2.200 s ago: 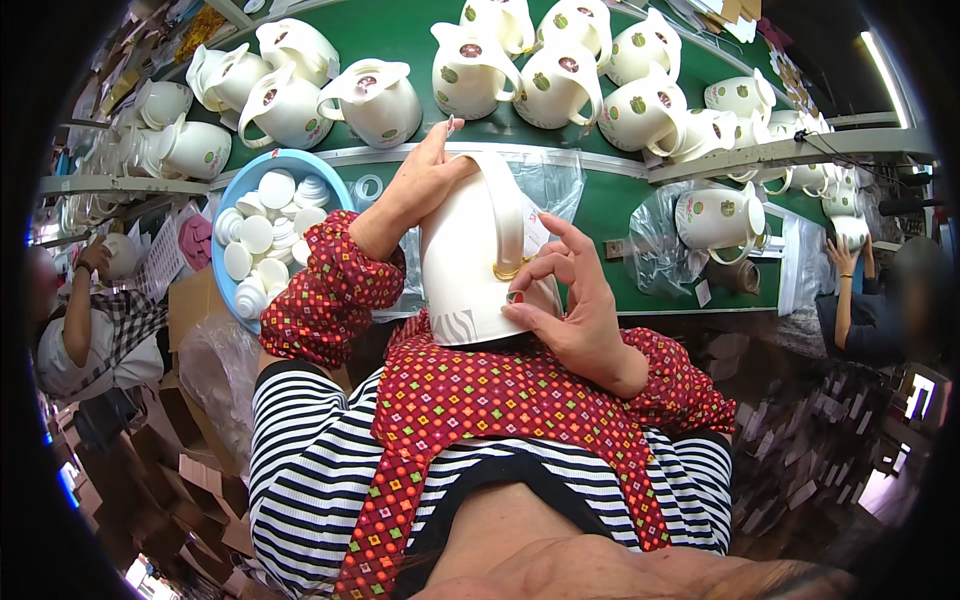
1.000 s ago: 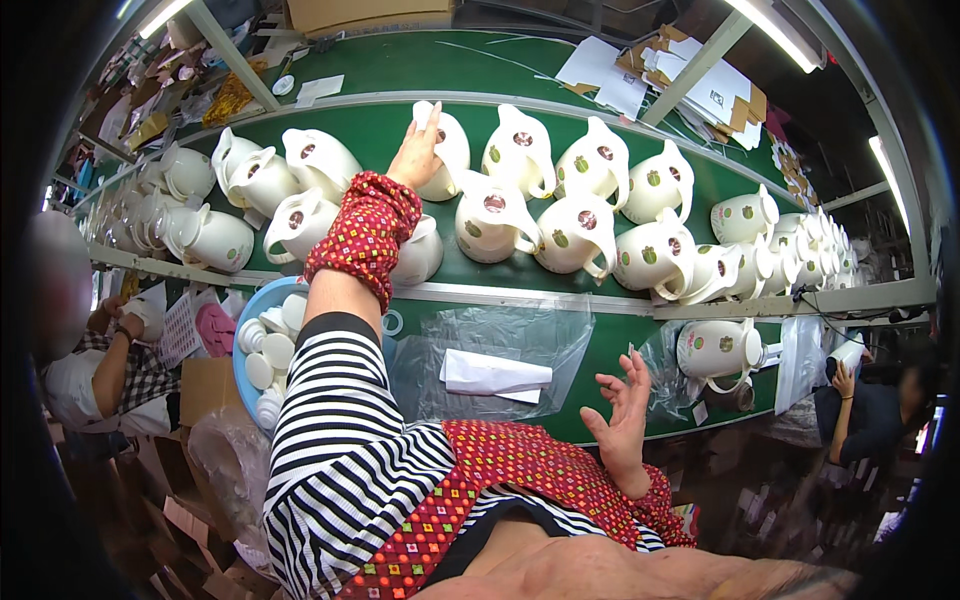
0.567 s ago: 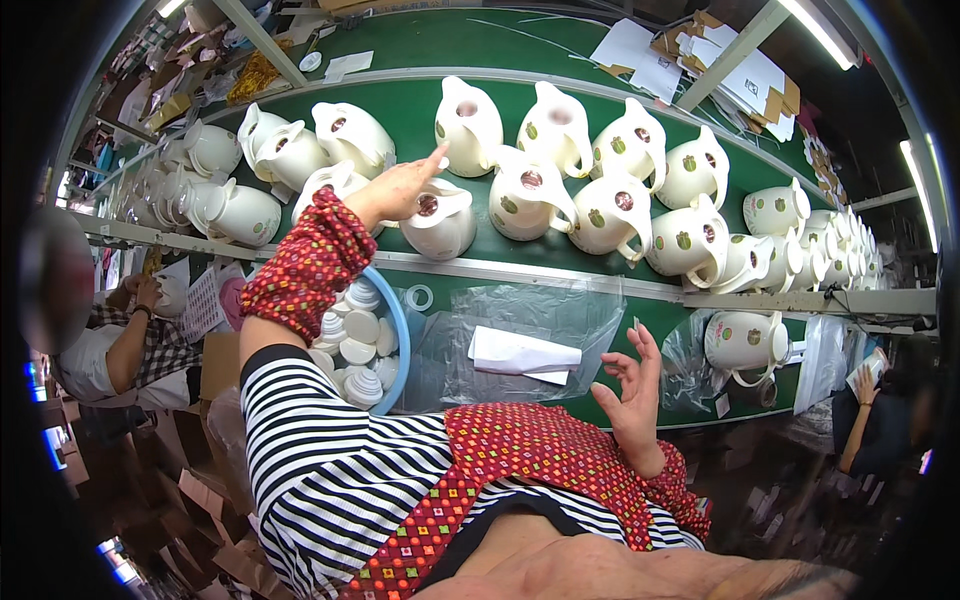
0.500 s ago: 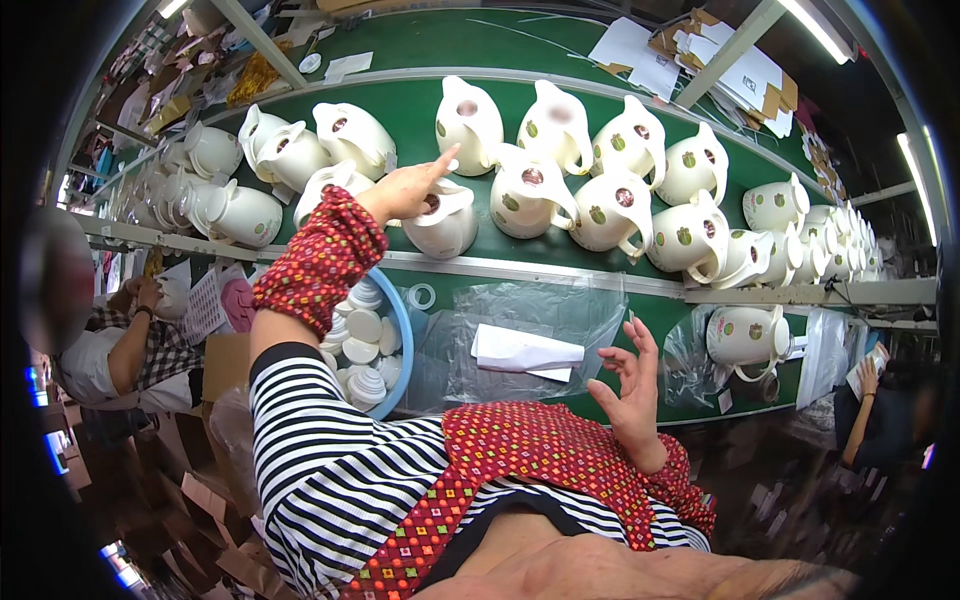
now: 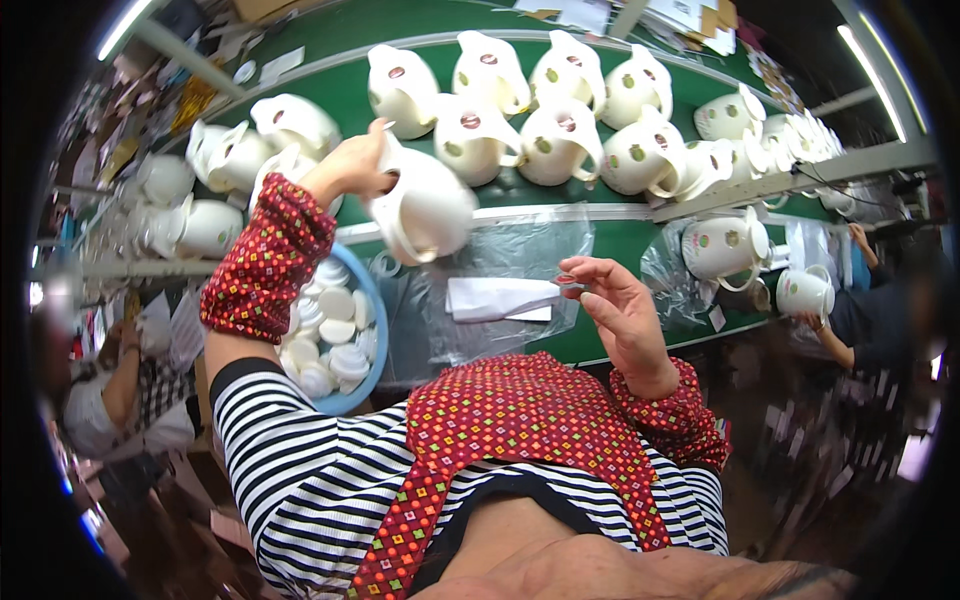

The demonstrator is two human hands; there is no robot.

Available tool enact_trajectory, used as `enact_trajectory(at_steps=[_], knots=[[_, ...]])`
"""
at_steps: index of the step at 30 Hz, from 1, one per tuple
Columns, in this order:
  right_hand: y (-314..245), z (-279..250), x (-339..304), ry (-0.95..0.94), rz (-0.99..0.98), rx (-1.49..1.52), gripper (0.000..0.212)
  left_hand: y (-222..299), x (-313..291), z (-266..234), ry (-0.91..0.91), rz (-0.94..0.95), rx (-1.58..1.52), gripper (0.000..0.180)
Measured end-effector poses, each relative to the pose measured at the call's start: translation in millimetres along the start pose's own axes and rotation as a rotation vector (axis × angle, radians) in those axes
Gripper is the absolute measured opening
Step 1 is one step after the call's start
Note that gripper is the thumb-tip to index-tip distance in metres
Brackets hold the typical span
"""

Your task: The person repeatedly picks up white ceramic pitchers from a green conveyor belt, places a small round white cap into the spout, and returns the pitcher to the belt. The person also handles a strip of small red stickers, peeling and applying them to the pitchers. The work area includes a blue basin of caps and stacks of finished pitchers.

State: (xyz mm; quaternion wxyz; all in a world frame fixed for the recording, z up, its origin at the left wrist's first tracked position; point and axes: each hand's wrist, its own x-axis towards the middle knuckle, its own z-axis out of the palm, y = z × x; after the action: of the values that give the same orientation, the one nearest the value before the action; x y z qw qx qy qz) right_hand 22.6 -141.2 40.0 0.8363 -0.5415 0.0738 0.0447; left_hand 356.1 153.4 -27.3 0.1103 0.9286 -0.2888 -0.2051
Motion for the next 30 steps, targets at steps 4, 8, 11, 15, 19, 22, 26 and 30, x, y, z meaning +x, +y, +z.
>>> enact_trajectory(at_steps=[4, 8, 11, 15, 19, 22, 26, 30], knots=[[-8.7, 18.9, -11.8, -0.267, -0.015, -0.081, 0.028, 67.3, -41.7, -21.7, -0.216, -0.081, -0.333, 0.1], [-23.7, 38.1, -16.5, -0.599, 0.06, -0.257, 0.024, 79.2, -59.4, -4.6, -0.463, -0.234, -0.668, 0.089], [-18.0, 35.7, -22.9, -0.686, 0.137, -0.28, 0.022, 78.7, -61.2, 33.0, -0.772, -0.132, -0.72, 0.065], [-2.5, 20.8, -43.6, -0.511, 0.214, -0.122, 0.024, 76.0, -71.3, 89.1, -0.966, -0.17, -0.824, 0.035], [16.9, 22.5, -52.7, -0.389, 0.21, -0.337, 0.036, 69.5, -71.4, 118.5, -1.073, -0.29, -0.952, 0.039], [13.4, 40.4, -54.0, -0.654, 0.24, -0.017, 0.046, 53.2, -64.6, 146.4, -1.135, -0.206, -1.056, 0.04], [11.7, 34.3, -45.6, -0.384, 0.048, -0.408, 0.041, 38.9, -53.9, 180.8, -1.161, -0.131, -1.156, 0.041], [31.4, 13.2, -43.2, -0.267, 0.015, -0.553, 0.033, 43.3, -48.4, 186.2, -1.089, -0.168, -1.172, 0.041]])
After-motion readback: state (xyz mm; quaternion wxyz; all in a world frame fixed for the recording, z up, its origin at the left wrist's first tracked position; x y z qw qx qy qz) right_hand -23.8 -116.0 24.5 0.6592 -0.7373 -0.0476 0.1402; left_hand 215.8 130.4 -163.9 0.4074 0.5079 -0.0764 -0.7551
